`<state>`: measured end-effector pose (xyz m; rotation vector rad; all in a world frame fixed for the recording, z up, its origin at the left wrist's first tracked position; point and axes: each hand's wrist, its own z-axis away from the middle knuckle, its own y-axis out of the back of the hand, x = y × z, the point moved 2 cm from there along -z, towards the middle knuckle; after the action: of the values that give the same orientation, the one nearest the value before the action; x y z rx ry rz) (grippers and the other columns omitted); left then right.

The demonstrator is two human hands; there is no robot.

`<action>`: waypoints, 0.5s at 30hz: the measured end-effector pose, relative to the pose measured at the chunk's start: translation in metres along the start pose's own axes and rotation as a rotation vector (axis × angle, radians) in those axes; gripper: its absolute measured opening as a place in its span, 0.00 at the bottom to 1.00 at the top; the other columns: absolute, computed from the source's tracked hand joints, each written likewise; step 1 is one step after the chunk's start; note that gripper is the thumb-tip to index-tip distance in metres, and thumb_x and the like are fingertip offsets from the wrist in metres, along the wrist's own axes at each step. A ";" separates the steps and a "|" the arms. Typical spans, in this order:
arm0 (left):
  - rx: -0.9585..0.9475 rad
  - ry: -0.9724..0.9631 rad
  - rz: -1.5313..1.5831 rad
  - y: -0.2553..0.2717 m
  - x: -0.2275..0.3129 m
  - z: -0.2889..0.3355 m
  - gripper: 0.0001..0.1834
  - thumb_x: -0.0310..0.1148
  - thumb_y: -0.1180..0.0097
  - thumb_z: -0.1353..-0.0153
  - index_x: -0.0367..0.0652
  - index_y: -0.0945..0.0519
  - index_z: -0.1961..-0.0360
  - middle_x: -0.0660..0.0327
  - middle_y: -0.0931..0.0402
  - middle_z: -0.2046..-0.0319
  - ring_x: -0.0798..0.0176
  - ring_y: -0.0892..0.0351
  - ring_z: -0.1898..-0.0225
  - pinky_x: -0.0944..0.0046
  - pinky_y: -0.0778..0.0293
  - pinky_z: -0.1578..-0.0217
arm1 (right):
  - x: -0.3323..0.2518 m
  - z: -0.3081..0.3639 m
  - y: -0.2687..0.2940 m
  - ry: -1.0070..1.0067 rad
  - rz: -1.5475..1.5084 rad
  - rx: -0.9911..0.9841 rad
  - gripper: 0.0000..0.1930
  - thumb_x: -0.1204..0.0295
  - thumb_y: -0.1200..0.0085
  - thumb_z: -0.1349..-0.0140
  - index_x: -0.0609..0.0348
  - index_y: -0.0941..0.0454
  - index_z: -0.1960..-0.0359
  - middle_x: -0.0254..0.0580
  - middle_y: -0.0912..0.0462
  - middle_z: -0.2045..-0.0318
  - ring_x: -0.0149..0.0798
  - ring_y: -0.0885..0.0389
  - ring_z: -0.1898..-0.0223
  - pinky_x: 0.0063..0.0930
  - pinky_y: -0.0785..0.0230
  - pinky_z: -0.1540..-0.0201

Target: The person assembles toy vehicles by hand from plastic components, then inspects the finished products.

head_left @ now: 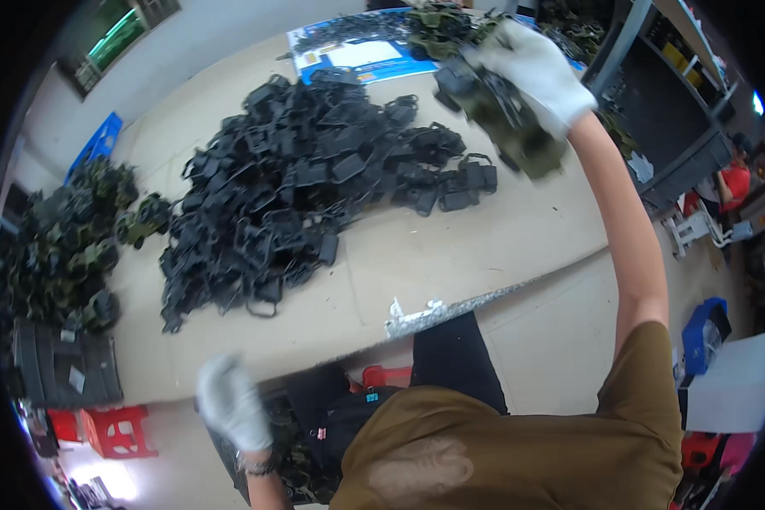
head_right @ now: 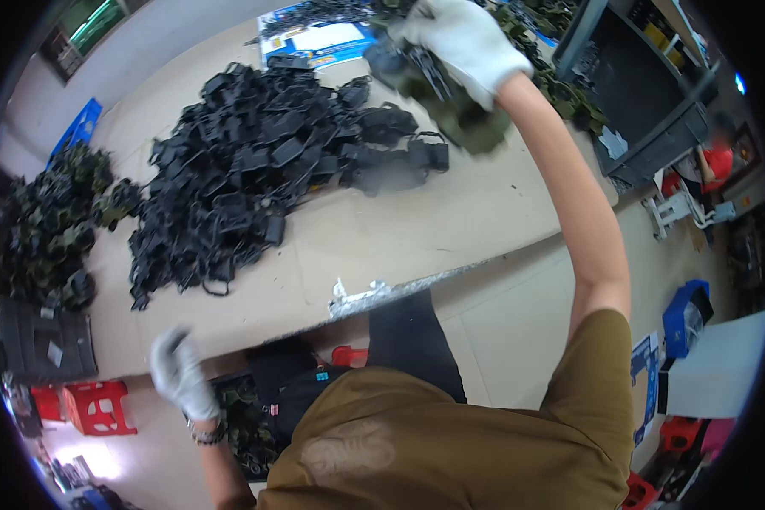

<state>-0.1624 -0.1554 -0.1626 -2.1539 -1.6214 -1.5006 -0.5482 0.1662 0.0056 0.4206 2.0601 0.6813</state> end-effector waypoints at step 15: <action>-0.956 0.757 1.620 -0.157 0.045 0.082 0.37 0.42 0.32 0.43 0.42 0.30 0.33 0.57 0.28 0.35 0.53 0.34 0.31 0.46 0.46 0.27 | -0.057 0.195 -0.088 -0.573 -1.191 -0.517 0.13 0.62 0.39 0.31 0.59 0.20 0.56 0.35 0.17 0.68 0.26 0.20 0.71 0.21 0.26 0.76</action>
<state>-0.2296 -0.0087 -0.2473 -1.6001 1.0971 -1.8402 -0.3562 0.1258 -0.0979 -0.7877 1.1826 0.2545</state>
